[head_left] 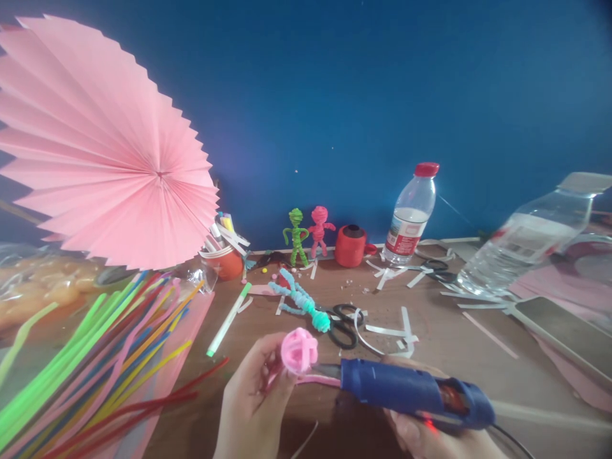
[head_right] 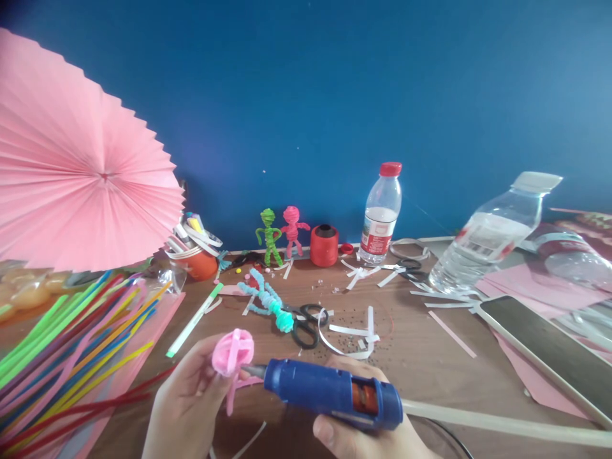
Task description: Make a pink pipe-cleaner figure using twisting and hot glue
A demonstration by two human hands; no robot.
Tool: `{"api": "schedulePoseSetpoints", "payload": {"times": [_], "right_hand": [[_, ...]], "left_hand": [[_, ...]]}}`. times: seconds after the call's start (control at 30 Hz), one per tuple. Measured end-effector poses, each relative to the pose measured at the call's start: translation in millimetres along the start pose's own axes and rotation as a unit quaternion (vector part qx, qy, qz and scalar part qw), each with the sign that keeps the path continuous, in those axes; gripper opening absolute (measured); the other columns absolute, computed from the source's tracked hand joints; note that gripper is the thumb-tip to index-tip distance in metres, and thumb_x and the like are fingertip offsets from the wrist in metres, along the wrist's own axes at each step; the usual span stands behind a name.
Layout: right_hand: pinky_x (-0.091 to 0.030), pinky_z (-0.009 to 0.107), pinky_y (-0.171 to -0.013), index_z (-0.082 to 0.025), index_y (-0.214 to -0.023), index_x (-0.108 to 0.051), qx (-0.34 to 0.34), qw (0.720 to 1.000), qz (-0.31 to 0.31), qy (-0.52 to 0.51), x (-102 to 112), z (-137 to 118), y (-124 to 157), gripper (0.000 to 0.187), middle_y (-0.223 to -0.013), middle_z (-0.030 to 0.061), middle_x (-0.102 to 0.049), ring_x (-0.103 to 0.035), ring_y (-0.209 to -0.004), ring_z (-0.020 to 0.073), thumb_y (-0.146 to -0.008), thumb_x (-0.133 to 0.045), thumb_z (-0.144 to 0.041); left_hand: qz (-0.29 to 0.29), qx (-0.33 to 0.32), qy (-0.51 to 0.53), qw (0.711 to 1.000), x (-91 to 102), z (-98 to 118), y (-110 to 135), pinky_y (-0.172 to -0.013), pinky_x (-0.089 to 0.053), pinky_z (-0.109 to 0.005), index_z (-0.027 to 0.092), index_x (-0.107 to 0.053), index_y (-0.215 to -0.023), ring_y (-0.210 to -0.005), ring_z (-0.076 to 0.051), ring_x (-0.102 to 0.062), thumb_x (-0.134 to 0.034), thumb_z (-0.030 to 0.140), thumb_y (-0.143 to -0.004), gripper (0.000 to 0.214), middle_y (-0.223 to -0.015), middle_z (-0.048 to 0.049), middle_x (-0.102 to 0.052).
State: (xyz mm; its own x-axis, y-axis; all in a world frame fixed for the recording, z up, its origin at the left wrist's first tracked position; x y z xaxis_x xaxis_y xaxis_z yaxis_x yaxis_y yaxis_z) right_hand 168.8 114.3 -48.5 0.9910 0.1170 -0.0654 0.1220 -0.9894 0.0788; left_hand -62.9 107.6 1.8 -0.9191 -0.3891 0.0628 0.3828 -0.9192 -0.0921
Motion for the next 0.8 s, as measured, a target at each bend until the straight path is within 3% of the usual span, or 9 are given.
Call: {"api": "schedulePoseSetpoints", "payload": {"times": [0.17,0.37,0.57,0.8], "right_hand": [[-0.049,0.03,-0.047,-0.02,-0.084,-0.066,-0.013,1.0,-0.02,0.003,-5.3,-4.8,0.7,0.036,-0.059,0.0037,-0.058,-0.057,-0.057,0.0205,-0.06,-0.074,-0.045],[-0.047,0.027,-0.043,-0.02,-0.081,-0.066,-0.033,0.999,-0.024,0.017,-5.1,-5.8,1.9,0.032,-0.049,-0.0004,-0.051,-0.054,-0.05,0.0178,-0.062,-0.073,-0.045],[-0.049,0.031,-0.049,-0.021,-0.086,-0.064,-0.019,0.999,0.041,0.014,6.3,-2.3,2.6,0.04,-0.061,0.0031,-0.06,-0.057,-0.055,0.0194,-0.056,-0.077,-0.044],[-0.045,0.026,-0.043,-0.02,-0.066,-0.062,-0.02,0.999,0.027,0.028,4.3,-4.4,1.0,0.027,-0.048,-0.0015,-0.052,-0.049,-0.045,0.0143,-0.059,-0.076,-0.042]], "left_hand": [[0.017,0.005,0.019,1.0,0.2,3.1,0.6,-0.05,-0.052,-0.022,0.018,-0.068,-0.083,-0.053,-0.014,-0.058,-0.068,0.041,-0.067,0.029,-0.07,-0.0036,-0.068],[0.015,-0.013,0.005,1.0,-0.9,9.5,0.5,-0.051,-0.053,-0.022,0.018,-0.068,-0.082,-0.048,-0.013,-0.054,-0.067,0.04,-0.068,0.026,-0.055,0.0001,-0.061],[0.018,-0.02,-0.008,1.0,0.5,10.0,0.3,-0.053,-0.052,-0.023,0.017,-0.068,-0.083,-0.05,-0.013,-0.055,-0.067,0.038,-0.069,0.025,-0.057,-0.0003,-0.061],[0.013,-0.009,-0.001,1.0,-0.4,5.9,1.0,-0.054,-0.051,-0.022,0.019,-0.067,-0.085,-0.055,-0.014,-0.058,-0.067,0.036,-0.069,0.023,-0.056,0.0018,-0.059]]}}
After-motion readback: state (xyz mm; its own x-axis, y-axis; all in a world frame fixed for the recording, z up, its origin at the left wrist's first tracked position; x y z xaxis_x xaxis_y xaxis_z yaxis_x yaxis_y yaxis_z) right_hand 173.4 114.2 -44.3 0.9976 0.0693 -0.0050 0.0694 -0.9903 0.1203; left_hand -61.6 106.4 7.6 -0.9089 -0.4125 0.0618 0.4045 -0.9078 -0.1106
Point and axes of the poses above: each hand's wrist, its own y-axis away from the middle knuckle, its own x-axis out of the back of the hand, z = x × y, the point moved 9 cm from there along -y, towards the middle knuckle
